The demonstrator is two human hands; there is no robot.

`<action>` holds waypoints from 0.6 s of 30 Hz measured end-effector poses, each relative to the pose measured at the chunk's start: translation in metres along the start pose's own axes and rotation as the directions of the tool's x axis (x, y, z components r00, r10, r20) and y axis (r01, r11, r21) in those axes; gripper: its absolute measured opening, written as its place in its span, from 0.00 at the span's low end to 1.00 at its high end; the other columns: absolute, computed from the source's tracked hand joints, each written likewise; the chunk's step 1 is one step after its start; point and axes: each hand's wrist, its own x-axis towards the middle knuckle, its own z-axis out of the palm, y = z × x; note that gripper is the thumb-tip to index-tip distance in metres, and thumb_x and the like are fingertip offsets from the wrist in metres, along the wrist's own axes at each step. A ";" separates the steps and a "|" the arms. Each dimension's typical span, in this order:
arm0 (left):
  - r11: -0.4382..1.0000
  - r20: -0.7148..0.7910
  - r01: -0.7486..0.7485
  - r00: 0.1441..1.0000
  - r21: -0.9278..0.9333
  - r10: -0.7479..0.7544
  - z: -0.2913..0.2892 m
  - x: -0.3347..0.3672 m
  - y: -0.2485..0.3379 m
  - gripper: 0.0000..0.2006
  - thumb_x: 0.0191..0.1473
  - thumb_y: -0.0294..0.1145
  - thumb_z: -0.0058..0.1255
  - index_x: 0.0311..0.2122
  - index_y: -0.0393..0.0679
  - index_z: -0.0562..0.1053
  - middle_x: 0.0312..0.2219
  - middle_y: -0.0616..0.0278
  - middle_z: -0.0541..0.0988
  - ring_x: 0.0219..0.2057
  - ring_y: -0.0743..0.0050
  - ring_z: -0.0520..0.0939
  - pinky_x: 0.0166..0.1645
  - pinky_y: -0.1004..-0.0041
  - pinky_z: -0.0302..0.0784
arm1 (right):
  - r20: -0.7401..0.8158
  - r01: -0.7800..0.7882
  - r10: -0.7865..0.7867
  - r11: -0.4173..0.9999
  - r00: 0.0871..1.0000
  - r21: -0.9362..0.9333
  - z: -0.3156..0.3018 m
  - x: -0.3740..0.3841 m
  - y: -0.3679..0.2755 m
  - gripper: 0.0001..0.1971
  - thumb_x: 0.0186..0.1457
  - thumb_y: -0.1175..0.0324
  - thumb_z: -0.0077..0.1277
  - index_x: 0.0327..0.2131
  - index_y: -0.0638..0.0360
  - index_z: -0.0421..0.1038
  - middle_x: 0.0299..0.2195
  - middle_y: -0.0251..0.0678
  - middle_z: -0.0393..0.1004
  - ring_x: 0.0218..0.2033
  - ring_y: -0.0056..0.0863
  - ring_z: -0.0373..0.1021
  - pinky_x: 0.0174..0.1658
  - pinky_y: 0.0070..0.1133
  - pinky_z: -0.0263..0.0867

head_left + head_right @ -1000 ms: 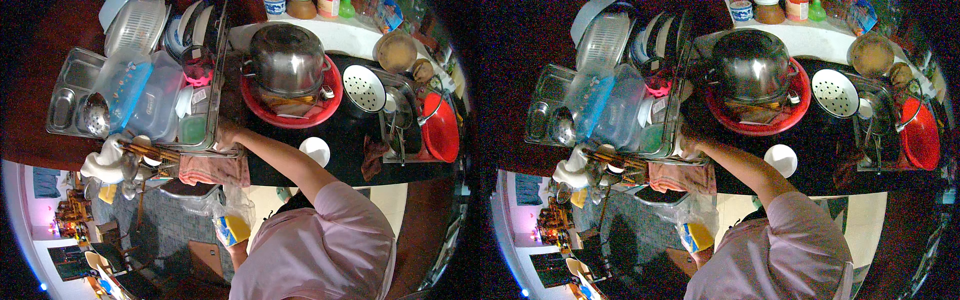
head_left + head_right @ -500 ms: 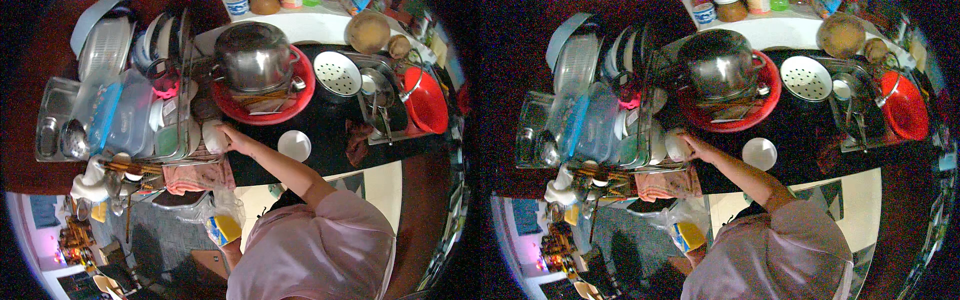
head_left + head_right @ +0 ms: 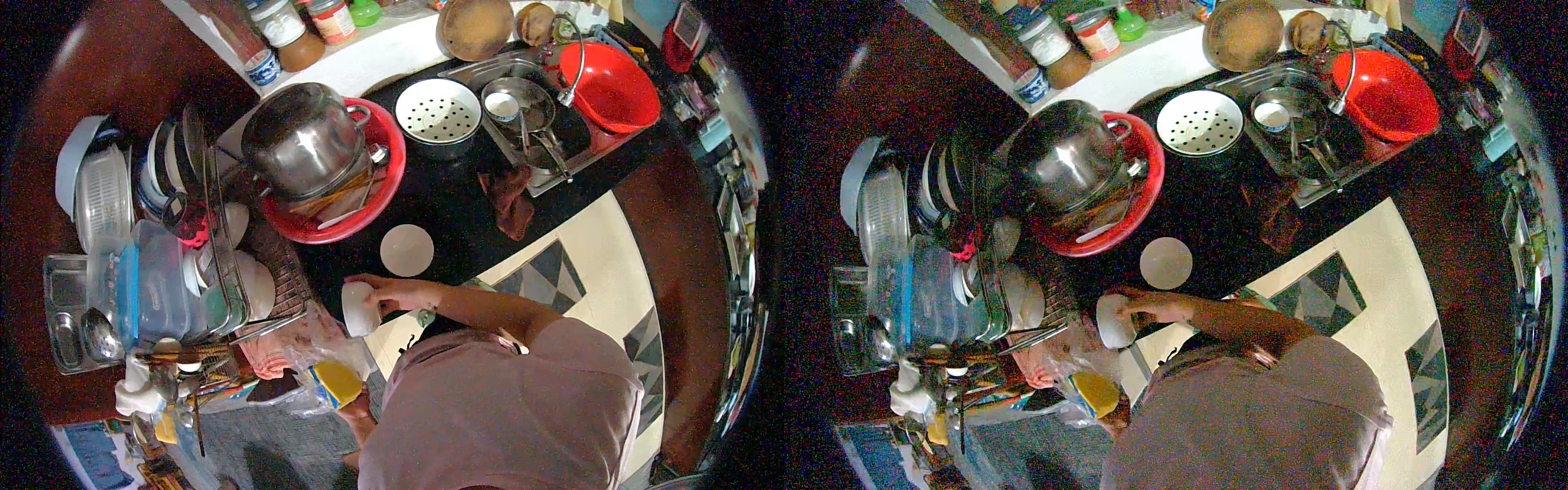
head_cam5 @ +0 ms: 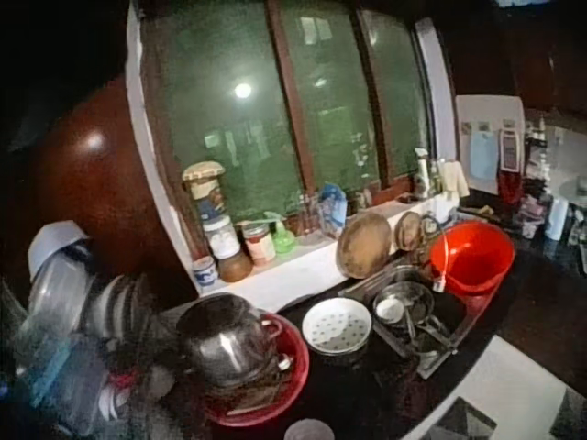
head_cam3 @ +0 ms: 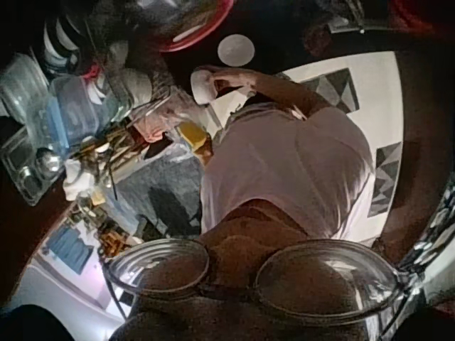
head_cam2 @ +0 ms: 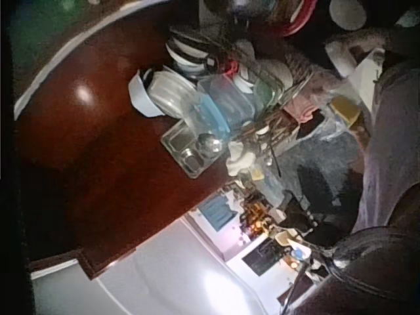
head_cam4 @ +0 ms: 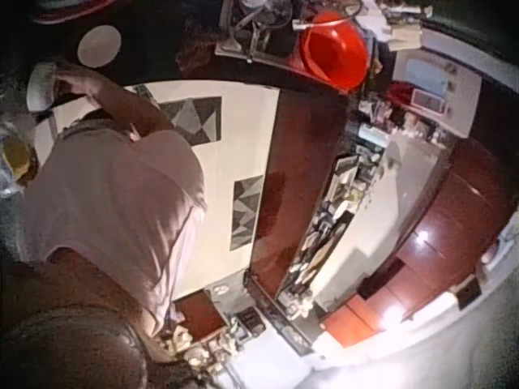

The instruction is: The person retrieves a block of butter from a refrigerator, removes a piece from a bowl on the counter, and uses a knife to cut and weigh several portions of butter on a digital scale.

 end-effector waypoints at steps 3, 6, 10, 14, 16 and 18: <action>0.999 0.010 0.027 1.000 -0.033 -0.027 -0.006 0.006 0.006 0.23 0.53 0.58 0.41 0.47 0.54 0.72 0.45 0.66 0.77 0.47 0.66 0.75 0.49 0.58 0.72 | -0.028 0.015 -0.019 0.991 0.999 -0.131 0.008 -0.016 -0.009 0.41 0.50 0.62 0.56 0.64 0.43 0.44 0.54 0.35 0.61 0.54 0.32 0.61 0.52 0.33 0.64; 0.992 0.033 0.098 0.995 -0.076 -0.095 -0.009 0.021 0.008 0.23 0.53 0.57 0.41 0.47 0.54 0.72 0.45 0.66 0.77 0.47 0.66 0.75 0.49 0.58 0.73 | 0.004 0.159 -0.160 0.976 0.987 -0.147 -0.017 -0.013 0.012 0.38 0.52 0.61 0.53 0.64 0.43 0.44 0.54 0.34 0.60 0.54 0.31 0.61 0.53 0.34 0.63; 0.996 0.191 0.035 0.980 0.076 -0.049 0.017 0.019 -0.015 0.23 0.53 0.55 0.43 0.49 0.53 0.71 0.43 0.64 0.78 0.40 0.60 0.79 0.41 0.56 0.77 | -0.041 0.055 -0.049 0.985 0.998 0.164 -0.015 -0.013 0.014 0.33 0.55 0.59 0.49 0.62 0.44 0.47 0.55 0.34 0.59 0.54 0.31 0.61 0.53 0.35 0.63; 0.981 0.361 -0.040 0.932 0.191 -0.032 0.020 0.035 -0.023 0.25 0.54 0.55 0.42 0.53 0.53 0.69 0.48 0.65 0.76 0.42 0.54 0.79 0.60 0.43 0.56 | -0.063 0.035 -0.037 0.999 0.997 -0.039 0.007 -0.017 0.000 0.35 0.53 0.63 0.53 0.62 0.45 0.48 0.55 0.35 0.58 0.54 0.31 0.60 0.54 0.35 0.62; 0.990 0.364 0.037 0.927 0.139 -0.086 0.062 0.032 -0.037 0.26 0.55 0.56 0.40 0.54 0.54 0.68 0.50 0.66 0.75 0.48 0.55 0.76 0.63 0.42 0.50 | -0.107 0.024 -0.046 0.980 0.993 -0.196 0.010 -0.016 0.003 0.37 0.51 0.64 0.57 0.62 0.47 0.47 0.55 0.35 0.58 0.55 0.32 0.59 0.55 0.34 0.61; 0.986 0.380 0.169 0.912 0.000 -0.157 0.101 0.023 -0.044 0.27 0.56 0.57 0.39 0.57 0.54 0.66 0.53 0.66 0.72 0.55 0.56 0.71 0.64 0.41 0.47 | -0.066 0.081 -0.108 0.944 0.992 -0.321 0.013 -0.015 0.002 0.40 0.48 0.64 0.60 0.61 0.49 0.48 0.55 0.36 0.59 0.56 0.32 0.59 0.57 0.32 0.60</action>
